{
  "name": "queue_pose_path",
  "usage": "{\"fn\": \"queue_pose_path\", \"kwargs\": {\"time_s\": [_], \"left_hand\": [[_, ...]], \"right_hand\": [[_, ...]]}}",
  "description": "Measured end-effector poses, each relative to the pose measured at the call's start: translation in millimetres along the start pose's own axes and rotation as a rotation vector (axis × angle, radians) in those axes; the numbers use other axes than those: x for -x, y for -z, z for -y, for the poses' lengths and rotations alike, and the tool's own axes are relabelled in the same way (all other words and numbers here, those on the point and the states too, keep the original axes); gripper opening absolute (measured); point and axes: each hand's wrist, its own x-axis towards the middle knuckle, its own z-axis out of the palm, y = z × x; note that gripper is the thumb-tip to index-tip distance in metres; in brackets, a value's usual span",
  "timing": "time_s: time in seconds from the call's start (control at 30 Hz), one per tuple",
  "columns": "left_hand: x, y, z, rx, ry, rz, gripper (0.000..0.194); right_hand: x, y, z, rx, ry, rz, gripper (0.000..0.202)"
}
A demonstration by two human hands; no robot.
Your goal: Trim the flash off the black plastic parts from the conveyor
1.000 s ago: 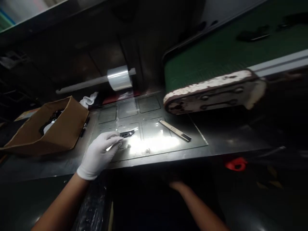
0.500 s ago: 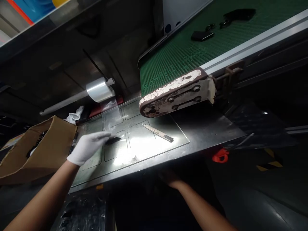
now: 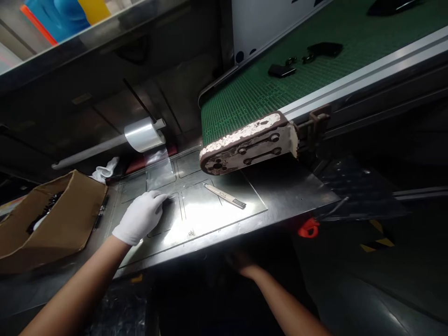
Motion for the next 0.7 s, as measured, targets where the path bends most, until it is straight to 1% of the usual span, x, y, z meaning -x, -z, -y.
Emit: {"fn": "queue_pose_path", "kwargs": {"time_s": [0.07,0.13,0.2,0.33,0.4,0.5,0.6,0.63,0.7], "left_hand": [[0,-2.4,0,-0.035,0.013,0.002,0.039],[7,-0.3,-3,-0.042,0.02,0.0,0.037],[19,4.7,-10,-0.033,0.025,-0.004,0.035],[49,13.3,-30,0.007,0.018,0.004,0.029],[62,12.9,-39,0.039,0.004,0.013,0.028],[81,5.7,-46,0.098,-0.015,0.002,0.03],[97,-3.8,-48,0.179,-0.044,-0.059,0.029],[100,-5.9,-50,0.24,-0.051,-0.097,0.029],[101,-6.8,-56,0.45,0.001,-0.22,0.027]], "right_hand": [[1,1,1,0.005,-0.016,0.001,0.032],[3,1,3,0.003,-0.035,0.001,0.033],[6,2,6,0.001,-0.058,-0.002,0.034],[11,4,15,0.02,-0.094,0.009,0.032],[13,5,22,0.042,-0.103,0.023,0.03],[20,7,34,0.083,-0.102,0.05,0.029],[37,10,52,0.123,-0.073,0.066,0.031],[46,13,58,0.137,-0.057,0.065,0.033],[67,21,71,0.169,-0.015,0.052,0.034]]}}
